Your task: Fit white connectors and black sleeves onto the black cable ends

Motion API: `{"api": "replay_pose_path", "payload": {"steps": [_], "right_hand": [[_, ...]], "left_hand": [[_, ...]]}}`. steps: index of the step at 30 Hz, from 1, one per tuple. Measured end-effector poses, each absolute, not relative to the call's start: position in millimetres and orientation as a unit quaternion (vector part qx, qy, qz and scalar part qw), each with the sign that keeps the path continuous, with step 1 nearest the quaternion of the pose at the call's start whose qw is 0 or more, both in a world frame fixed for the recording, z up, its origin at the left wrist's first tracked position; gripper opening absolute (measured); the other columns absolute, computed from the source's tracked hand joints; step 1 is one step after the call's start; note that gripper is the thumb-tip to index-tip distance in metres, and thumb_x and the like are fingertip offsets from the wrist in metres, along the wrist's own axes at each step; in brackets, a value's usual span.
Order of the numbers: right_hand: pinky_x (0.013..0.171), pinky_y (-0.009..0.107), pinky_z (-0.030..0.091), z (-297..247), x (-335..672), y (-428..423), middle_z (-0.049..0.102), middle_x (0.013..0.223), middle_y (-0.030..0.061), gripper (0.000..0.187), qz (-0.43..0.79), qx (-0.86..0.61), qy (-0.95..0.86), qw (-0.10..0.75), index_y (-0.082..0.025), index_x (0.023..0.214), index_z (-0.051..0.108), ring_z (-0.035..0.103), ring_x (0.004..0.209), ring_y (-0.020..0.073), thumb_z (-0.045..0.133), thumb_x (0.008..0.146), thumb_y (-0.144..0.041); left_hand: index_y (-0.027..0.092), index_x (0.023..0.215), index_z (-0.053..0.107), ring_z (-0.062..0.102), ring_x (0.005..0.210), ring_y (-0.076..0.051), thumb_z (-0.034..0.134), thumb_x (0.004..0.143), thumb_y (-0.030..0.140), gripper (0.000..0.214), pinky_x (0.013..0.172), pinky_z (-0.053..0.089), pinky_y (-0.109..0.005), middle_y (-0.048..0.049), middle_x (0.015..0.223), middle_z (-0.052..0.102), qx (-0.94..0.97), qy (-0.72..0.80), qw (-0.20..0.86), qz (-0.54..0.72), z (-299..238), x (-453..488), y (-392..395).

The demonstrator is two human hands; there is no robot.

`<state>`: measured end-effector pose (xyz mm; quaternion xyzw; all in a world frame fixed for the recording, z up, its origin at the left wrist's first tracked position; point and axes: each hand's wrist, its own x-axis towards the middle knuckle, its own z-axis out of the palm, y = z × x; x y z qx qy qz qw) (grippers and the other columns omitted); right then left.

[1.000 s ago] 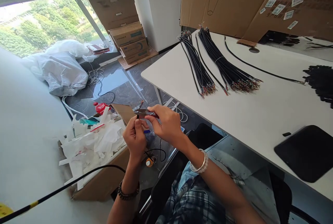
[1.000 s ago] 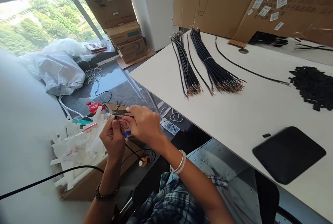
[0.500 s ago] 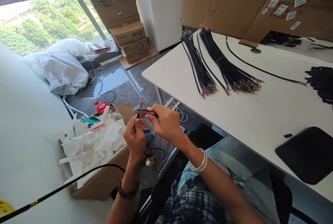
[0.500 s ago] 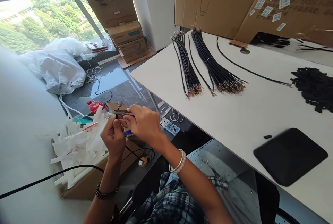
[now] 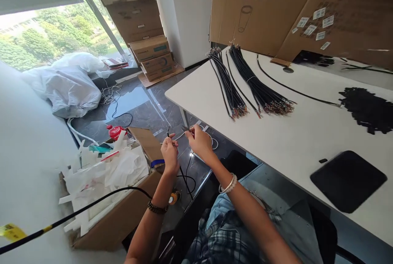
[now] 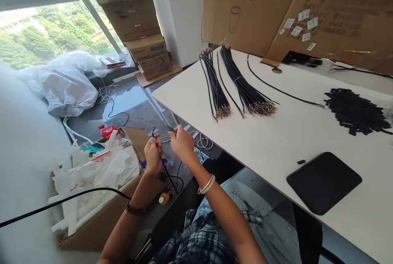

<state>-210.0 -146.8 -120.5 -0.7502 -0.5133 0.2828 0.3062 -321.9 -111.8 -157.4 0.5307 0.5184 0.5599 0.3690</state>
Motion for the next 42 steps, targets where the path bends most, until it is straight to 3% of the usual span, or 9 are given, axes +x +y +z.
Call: {"api": "replay_pose_path", "payload": {"steps": [4, 9, 15, 21, 28, 34, 37, 39, 42], "right_hand": [[0.076, 0.034, 0.052, -139.6, -187.3, -150.5, 0.063, 0.089, 0.0038, 0.026, 0.337, -0.749, -0.480, 0.307, -0.012, 0.105, 0.061, 0.061, 0.078, 0.0149, 0.056, 0.096, -0.036], [0.072, 0.030, 0.053, -121.0, -182.6, -186.9, 0.064, 0.087, 0.0034, 0.021, 0.302, -0.735, -0.455, 0.401, -0.011, 0.105, 0.059, 0.062, 0.074, 0.0132, 0.049, 0.099, -0.029], [0.086, 0.030, 0.050, -74.8, -129.6, -313.6, 0.065, 0.115, 0.0106, 0.042, 0.084, -0.786, -0.348, 0.504, -0.017, 0.124, 0.049, 0.063, 0.102, 0.0180, 0.026, 0.101, -0.044], [0.077, 0.036, 0.046, -64.4, 10.4, -470.4, 0.066, 0.085, 0.0104, 0.033, -0.049, -0.937, -0.076, 0.338, -0.014, 0.103, 0.064, 0.060, 0.078, 0.0212, 0.039, 0.098, -0.035], [0.088, 0.039, 0.046, -93.8, 62.6, -519.3, 0.059, 0.111, 0.0118, 0.034, -0.076, -0.980, 0.042, 0.179, -0.014, 0.129, 0.054, 0.056, 0.106, 0.0226, 0.041, 0.101, -0.027], [0.094, 0.059, 0.035, -71.0, 55.8, -482.0, 0.047, 0.129, 0.0283, 0.055, -0.121, -0.981, 0.064, 0.140, 0.000, 0.144, 0.040, 0.041, 0.123, 0.0418, 0.040, 0.100, -0.033], [0.097, 0.048, 0.035, -51.5, 40.6, -438.8, 0.051, 0.130, 0.0177, 0.046, -0.116, -0.980, -0.067, 0.147, -0.016, 0.141, 0.049, 0.044, 0.122, 0.0318, 0.037, 0.101, -0.037], [0.097, 0.040, 0.036, -43.2, 28.5, -406.3, 0.058, 0.121, 0.0091, 0.037, -0.091, -0.968, -0.178, 0.149, -0.024, 0.124, 0.063, 0.048, 0.117, 0.0243, 0.040, 0.101, -0.040], [0.096, 0.040, 0.039, -41.0, 13.7, -366.7, 0.062, 0.110, 0.0066, 0.027, -0.047, -0.950, -0.278, 0.135, -0.018, 0.100, 0.069, 0.051, 0.113, 0.0228, 0.053, 0.096, -0.040]], "left_hand": [[0.013, 0.084, 0.057, 0.037, 0.043, -0.006, 0.048, 0.097, 0.049, 0.039, 0.043, 0.035, -0.020, 0.0058, 0.057, 0.046, 0.521, 0.483, 0.278, 0.646, -109.0, -301.8, -112.5], [0.016, 0.088, 0.060, 0.039, 0.044, -0.008, 0.047, 0.094, 0.054, 0.040, 0.051, 0.032, -0.025, 0.0054, 0.055, 0.045, 0.518, 0.344, 0.139, 0.771, -7.6, -280.3, -150.8], [0.017, 0.104, 0.071, 0.046, 0.050, -0.008, 0.048, 0.098, 0.029, 0.027, 0.055, 0.035, -0.024, 0.0030, 0.057, 0.051, 0.705, 0.285, 0.128, 0.636, 44.6, -239.1, -198.8], [0.023, 0.098, 0.067, 0.057, 0.058, -0.008, 0.049, 0.097, 0.029, 0.019, 0.061, 0.041, -0.019, 0.0034, 0.071, 0.064, 0.842, 0.080, 0.237, 0.478, 38.7, -188.4, -223.9], [0.022, 0.097, 0.065, 0.046, 0.054, -0.011, 0.049, 0.095, 0.037, 0.022, 0.051, 0.037, -0.021, 0.0022, 0.063, 0.051, 0.817, 0.099, 0.403, 0.400, 13.6, -165.2, -234.2], [0.018, 0.093, 0.066, 0.036, 0.052, -0.011, 0.054, 0.091, 0.047, 0.031, 0.047, 0.028, -0.024, 0.0015, 0.059, 0.043, 0.771, 0.151, 0.471, 0.401, 7.8, -160.6, -230.3], [0.018, 0.088, 0.068, 0.036, 0.053, -0.011, 0.058, 0.089, 0.047, 0.031, 0.047, 0.025, -0.024, 0.0011, 0.060, 0.042, 0.748, 0.155, 0.505, 0.401, 10.1, -157.6, -231.1], [0.017, 0.086, 0.069, 0.035, 0.053, -0.011, 0.060, 0.088, 0.046, 0.030, 0.046, 0.024, -0.024, 0.0013, 0.059, 0.040, 0.737, 0.156, 0.519, 0.403, 12.4, -156.7, -232.8], [0.017, 0.089, 0.070, 0.029, 0.050, -0.010, 0.057, 0.090, 0.045, 0.031, 0.046, 0.022, -0.023, 0.0032, 0.056, 0.032, 0.734, 0.157, 0.524, 0.403, 16.3, -157.6, -235.6]]}}
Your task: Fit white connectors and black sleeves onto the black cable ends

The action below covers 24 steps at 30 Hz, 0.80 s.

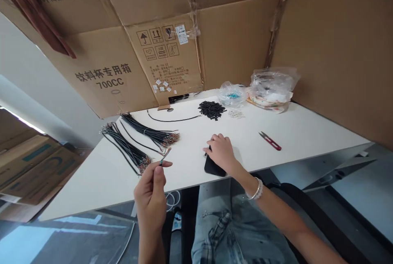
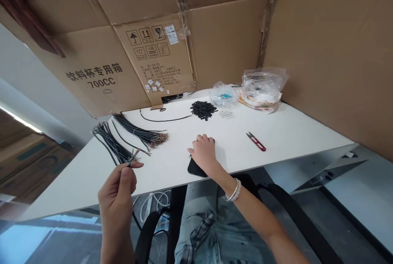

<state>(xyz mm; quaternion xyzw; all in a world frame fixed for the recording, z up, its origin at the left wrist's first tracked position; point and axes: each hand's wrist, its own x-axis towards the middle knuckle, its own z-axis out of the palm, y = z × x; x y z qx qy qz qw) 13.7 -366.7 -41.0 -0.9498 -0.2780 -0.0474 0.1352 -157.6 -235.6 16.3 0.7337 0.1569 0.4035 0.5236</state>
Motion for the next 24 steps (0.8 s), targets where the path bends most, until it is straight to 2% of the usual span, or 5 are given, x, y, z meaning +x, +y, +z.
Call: {"api": "replay_pose_path", "payload": {"steps": [6, 12, 16, 19, 24], "right_hand": [[0.097, 0.044, 0.044, -50.9, 5.5, -339.4, 0.062, 0.109, 0.0088, 0.013, 0.002, -0.951, -0.292, 0.100, -0.011, 0.093, 0.065, 0.054, 0.113, 0.0231, 0.059, 0.093, -0.023], [0.090, 0.039, 0.051, -55.9, 10.7, -337.8, 0.063, 0.106, 0.0079, 0.012, 0.055, -0.941, -0.298, 0.151, -0.010, 0.095, 0.063, 0.060, 0.103, 0.0200, 0.060, 0.093, -0.022], [0.082, 0.035, 0.050, -51.2, 5.7, -341.7, 0.063, 0.091, 0.0042, 0.010, 0.073, -0.912, -0.302, 0.268, -0.011, 0.088, 0.061, 0.060, 0.088, 0.0165, 0.058, 0.093, -0.019], [0.072, 0.029, 0.045, -32.6, -8.2, -345.5, 0.062, 0.076, 0.0003, 0.010, 0.087, -0.851, -0.327, 0.401, -0.014, 0.081, 0.058, 0.056, 0.071, 0.0131, 0.058, 0.090, -0.018], [0.064, 0.026, 0.043, 7.5, -38.0, -351.3, 0.060, 0.074, -0.0004, 0.018, 0.097, -0.676, -0.387, 0.620, -0.018, 0.082, 0.055, 0.053, 0.067, 0.0116, 0.060, 0.089, -0.035]], "left_hand": [[0.016, 0.105, 0.071, 0.027, 0.046, -0.008, 0.057, 0.091, 0.046, 0.037, 0.044, 0.021, -0.022, 0.0053, 0.051, 0.030, 0.721, 0.118, 0.570, 0.376, 19.6, -160.4, -231.7], [0.018, 0.098, 0.066, 0.027, 0.043, -0.006, 0.057, 0.091, 0.045, 0.029, 0.041, 0.017, -0.020, 0.0039, 0.054, 0.041, 0.692, 0.085, 0.645, 0.313, 18.0, -164.2, -223.6], [0.016, 0.091, 0.062, 0.024, 0.044, -0.006, 0.057, 0.090, 0.046, 0.030, 0.041, 0.015, -0.020, 0.0042, 0.055, 0.036, 0.674, 0.074, 0.678, 0.284, 17.1, -162.9, -224.4], [0.018, 0.096, 0.060, 0.019, 0.045, -0.007, 0.053, 0.092, 0.049, 0.032, 0.042, 0.014, -0.020, 0.0063, 0.053, 0.028, 0.667, 0.073, 0.681, 0.294, 14.9, -159.5, -227.0], [0.018, 0.092, 0.065, 0.020, 0.043, -0.007, 0.054, 0.093, 0.050, 0.034, 0.043, 0.014, -0.021, 0.0071, 0.049, 0.026, 0.678, 0.070, 0.652, 0.332, 12.5, -159.8, -232.1]]}}
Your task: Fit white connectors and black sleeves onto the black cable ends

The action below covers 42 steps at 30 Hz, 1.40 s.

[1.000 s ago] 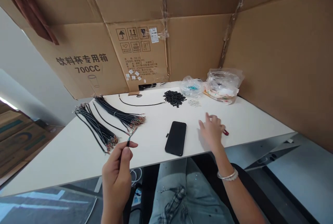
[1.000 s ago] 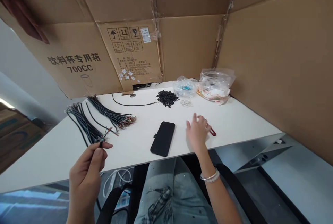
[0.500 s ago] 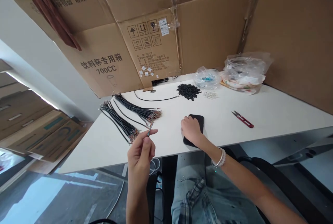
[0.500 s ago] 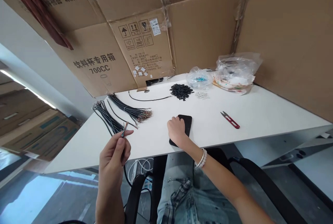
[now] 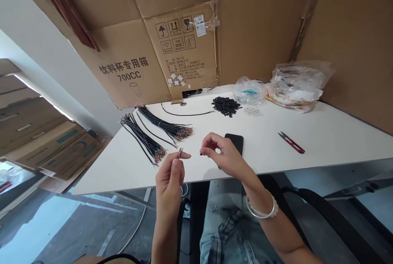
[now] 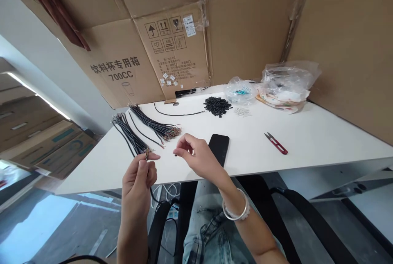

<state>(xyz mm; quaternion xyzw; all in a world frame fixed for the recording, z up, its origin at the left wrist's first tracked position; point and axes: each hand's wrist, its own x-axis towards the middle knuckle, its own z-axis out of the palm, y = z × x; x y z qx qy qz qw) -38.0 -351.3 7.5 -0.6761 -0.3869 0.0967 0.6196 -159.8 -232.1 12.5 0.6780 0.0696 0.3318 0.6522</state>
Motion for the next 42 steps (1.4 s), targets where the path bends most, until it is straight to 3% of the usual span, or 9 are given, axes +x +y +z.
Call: {"api": "replay_pose_path", "payload": {"steps": [4, 9, 14, 19, 25, 30, 35, 42], "right_hand": [[0.059, 0.022, 0.046, 16.1, -56.4, -354.0, 0.056, 0.073, -0.0014, 0.026, 0.100, -0.558, -0.385, 0.728, -0.020, 0.084, 0.049, 0.056, 0.065, 0.0099, 0.057, 0.092, -0.043], [0.060, 0.018, 0.046, 4.2, -68.1, -357.7, 0.059, 0.071, -0.0024, 0.010, 0.160, -0.438, -0.315, 0.827, -0.020, 0.088, 0.064, 0.056, 0.064, 0.0072, 0.071, 0.083, -0.024], [0.061, 0.017, 0.048, -4.3, -67.9, -360.8, 0.063, 0.071, -0.0009, 0.006, 0.205, -0.417, -0.302, 0.832, -0.020, 0.084, 0.072, 0.058, 0.063, 0.0068, 0.075, 0.079, -0.023], [0.064, 0.016, 0.052, -2.3, -72.6, -361.2, 0.068, 0.076, -0.0006, 0.010, 0.208, -0.392, -0.285, 0.849, -0.023, 0.088, 0.075, 0.061, 0.066, 0.0066, 0.077, 0.079, -0.027], [0.062, 0.016, 0.054, 0.6, -82.5, -356.8, 0.069, 0.070, -0.0007, 0.011, 0.161, -0.372, -0.271, 0.873, -0.022, 0.088, 0.074, 0.063, 0.061, 0.0069, 0.075, 0.082, -0.032], [0.059, 0.014, 0.056, 4.5, -93.0, -351.5, 0.068, 0.069, -0.0023, 0.003, 0.084, -0.329, -0.288, 0.895, -0.022, 0.089, 0.073, 0.066, 0.061, 0.0063, 0.071, 0.086, -0.023], [0.063, 0.011, 0.054, 3.8, -98.3, -347.3, 0.062, 0.076, -0.0025, 0.007, 0.015, -0.331, -0.317, 0.889, -0.021, 0.092, 0.073, 0.064, 0.067, 0.0036, 0.070, 0.086, -0.017], [0.063, 0.017, 0.050, 0.8, -100.1, -343.7, 0.062, 0.080, -0.0015, 0.009, -0.049, -0.357, -0.341, 0.868, -0.019, 0.093, 0.070, 0.060, 0.071, 0.0052, 0.069, 0.086, -0.013]], "left_hand": [[0.017, 0.078, 0.066, 0.028, 0.043, -0.007, 0.057, 0.092, 0.045, 0.033, 0.041, 0.018, -0.022, 0.0036, 0.048, 0.036, 0.695, 0.059, 0.644, 0.314, 15.6, -163.8, -237.0], [0.016, 0.070, 0.066, 0.028, 0.047, -0.007, 0.057, 0.091, 0.044, 0.036, 0.044, 0.022, -0.022, 0.0005, 0.055, 0.043, 0.695, 0.052, 0.651, 0.301, 16.3, -163.7, -242.2], [0.019, 0.082, 0.068, 0.026, 0.047, -0.007, 0.053, 0.094, 0.045, 0.032, 0.043, 0.021, -0.022, 0.0014, 0.058, 0.041, 0.686, 0.047, 0.657, 0.310, 12.6, -160.9, -246.6], [0.019, 0.081, 0.068, 0.026, 0.046, -0.007, 0.055, 0.094, 0.041, 0.029, 0.043, 0.022, -0.021, 0.0024, 0.056, 0.041, 0.699, 0.040, 0.642, 0.312, 10.9, -160.0, -248.5], [0.018, 0.078, 0.065, 0.038, 0.049, -0.006, 0.054, 0.096, 0.033, 0.026, 0.048, 0.031, -0.020, 0.0006, 0.063, 0.055, 0.725, 0.015, 0.608, 0.322, 13.1, -162.0, -253.9], [0.019, 0.079, 0.062, 0.041, 0.050, -0.005, 0.049, 0.099, 0.025, 0.025, 0.049, 0.034, -0.017, 0.0028, 0.059, 0.051, 0.756, -0.019, 0.555, 0.345, 14.6, -160.9, -258.5], [0.018, 0.081, 0.061, 0.041, 0.051, -0.005, 0.048, 0.099, 0.021, 0.022, 0.049, 0.035, -0.016, 0.0032, 0.060, 0.050, 0.759, -0.029, 0.539, 0.364, 13.7, -160.6, -257.9], [0.018, 0.082, 0.058, 0.040, 0.051, -0.004, 0.047, 0.100, 0.020, 0.021, 0.050, 0.035, -0.014, 0.0046, 0.059, 0.046, 0.764, -0.034, 0.524, 0.375, 14.1, -162.5, -258.7]]}}
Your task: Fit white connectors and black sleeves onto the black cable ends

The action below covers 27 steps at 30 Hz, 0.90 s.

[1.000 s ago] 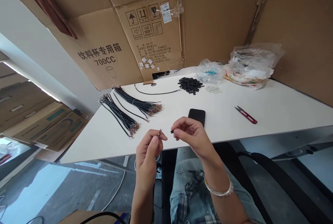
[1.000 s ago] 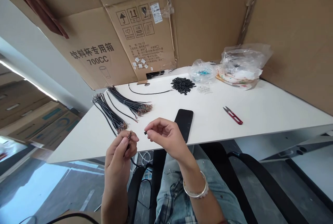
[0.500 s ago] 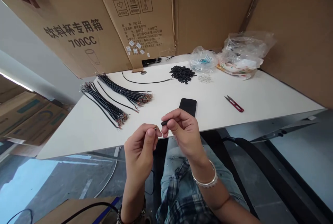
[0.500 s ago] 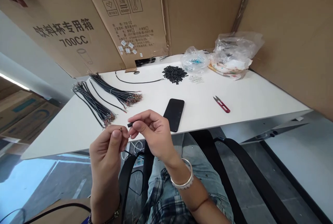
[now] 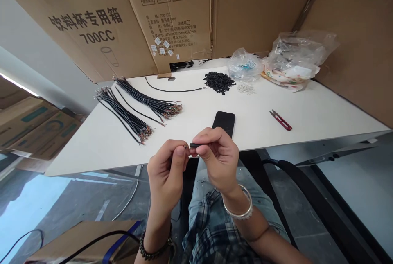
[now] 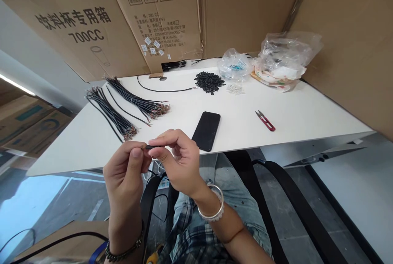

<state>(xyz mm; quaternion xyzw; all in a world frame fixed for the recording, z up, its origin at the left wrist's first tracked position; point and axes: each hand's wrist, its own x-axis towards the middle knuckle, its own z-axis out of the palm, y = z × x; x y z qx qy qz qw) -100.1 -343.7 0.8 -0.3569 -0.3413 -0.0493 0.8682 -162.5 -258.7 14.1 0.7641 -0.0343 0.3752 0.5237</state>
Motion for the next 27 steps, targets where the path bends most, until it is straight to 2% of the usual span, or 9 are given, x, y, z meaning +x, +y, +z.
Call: {"api": "replay_pose_path", "payload": {"steps": [19, 27], "right_hand": [[0.060, 0.020, 0.048, -1.1, -98.9, -340.1, 0.063, 0.079, -0.0005, 0.009, -0.085, -0.360, -0.353, 0.860, -0.019, 0.094, 0.068, 0.059, 0.070, 0.0072, 0.068, 0.087, -0.014], [0.060, 0.022, 0.050, -2.6, -100.3, -339.5, 0.064, 0.082, 0.0001, 0.011, -0.121, -0.394, -0.339, 0.845, -0.022, 0.095, 0.067, 0.062, 0.076, 0.0101, 0.067, 0.087, -0.014]], "left_hand": [[0.018, 0.083, 0.059, 0.040, 0.050, -0.004, 0.048, 0.099, 0.021, 0.020, 0.048, 0.033, -0.016, 0.0050, 0.055, 0.043, 0.772, -0.020, 0.515, 0.372, 13.5, -163.2, -259.5], [0.019, 0.084, 0.061, 0.044, 0.051, -0.007, 0.051, 0.097, 0.019, 0.016, 0.049, 0.035, -0.020, 0.0034, 0.058, 0.047, 0.790, -0.001, 0.472, 0.392, 10.1, -161.7, -260.5]]}}
